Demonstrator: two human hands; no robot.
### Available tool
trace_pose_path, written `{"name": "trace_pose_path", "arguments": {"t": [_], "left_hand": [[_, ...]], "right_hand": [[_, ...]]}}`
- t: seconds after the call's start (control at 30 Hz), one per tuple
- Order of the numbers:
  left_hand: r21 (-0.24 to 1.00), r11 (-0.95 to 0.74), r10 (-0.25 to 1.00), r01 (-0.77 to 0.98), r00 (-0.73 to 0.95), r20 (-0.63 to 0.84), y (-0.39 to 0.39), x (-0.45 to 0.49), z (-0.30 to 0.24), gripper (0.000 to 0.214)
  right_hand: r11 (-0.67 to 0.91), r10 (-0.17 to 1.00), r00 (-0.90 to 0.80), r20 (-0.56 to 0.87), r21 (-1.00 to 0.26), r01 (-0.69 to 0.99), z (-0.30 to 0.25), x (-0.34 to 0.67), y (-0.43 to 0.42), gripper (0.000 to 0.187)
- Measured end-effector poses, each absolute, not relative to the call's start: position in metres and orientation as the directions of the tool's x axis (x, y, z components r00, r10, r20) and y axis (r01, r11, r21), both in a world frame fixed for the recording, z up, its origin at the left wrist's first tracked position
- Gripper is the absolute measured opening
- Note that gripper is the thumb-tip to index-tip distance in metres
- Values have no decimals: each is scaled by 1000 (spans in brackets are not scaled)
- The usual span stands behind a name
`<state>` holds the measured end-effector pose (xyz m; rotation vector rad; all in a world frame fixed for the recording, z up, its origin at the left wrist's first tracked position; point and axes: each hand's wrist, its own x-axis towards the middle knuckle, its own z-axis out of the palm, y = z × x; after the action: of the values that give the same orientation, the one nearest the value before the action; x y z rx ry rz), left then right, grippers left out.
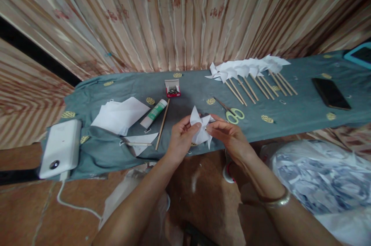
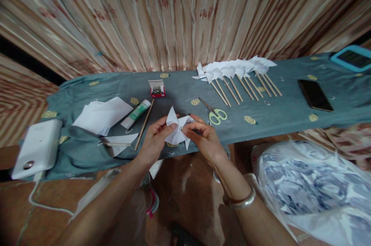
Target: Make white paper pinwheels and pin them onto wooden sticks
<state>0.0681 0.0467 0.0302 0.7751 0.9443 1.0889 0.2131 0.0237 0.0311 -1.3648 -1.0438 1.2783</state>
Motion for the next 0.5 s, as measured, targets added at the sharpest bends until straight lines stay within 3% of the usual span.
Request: {"name": "trace_pose_path", "arguments": {"t": [0.5], "left_hand": [[881, 294, 953, -370, 178, -243, 49, 64, 24, 50]], "right_hand": [[-165, 983, 79, -166, -986, -20, 30, 206, 26, 14]]}}
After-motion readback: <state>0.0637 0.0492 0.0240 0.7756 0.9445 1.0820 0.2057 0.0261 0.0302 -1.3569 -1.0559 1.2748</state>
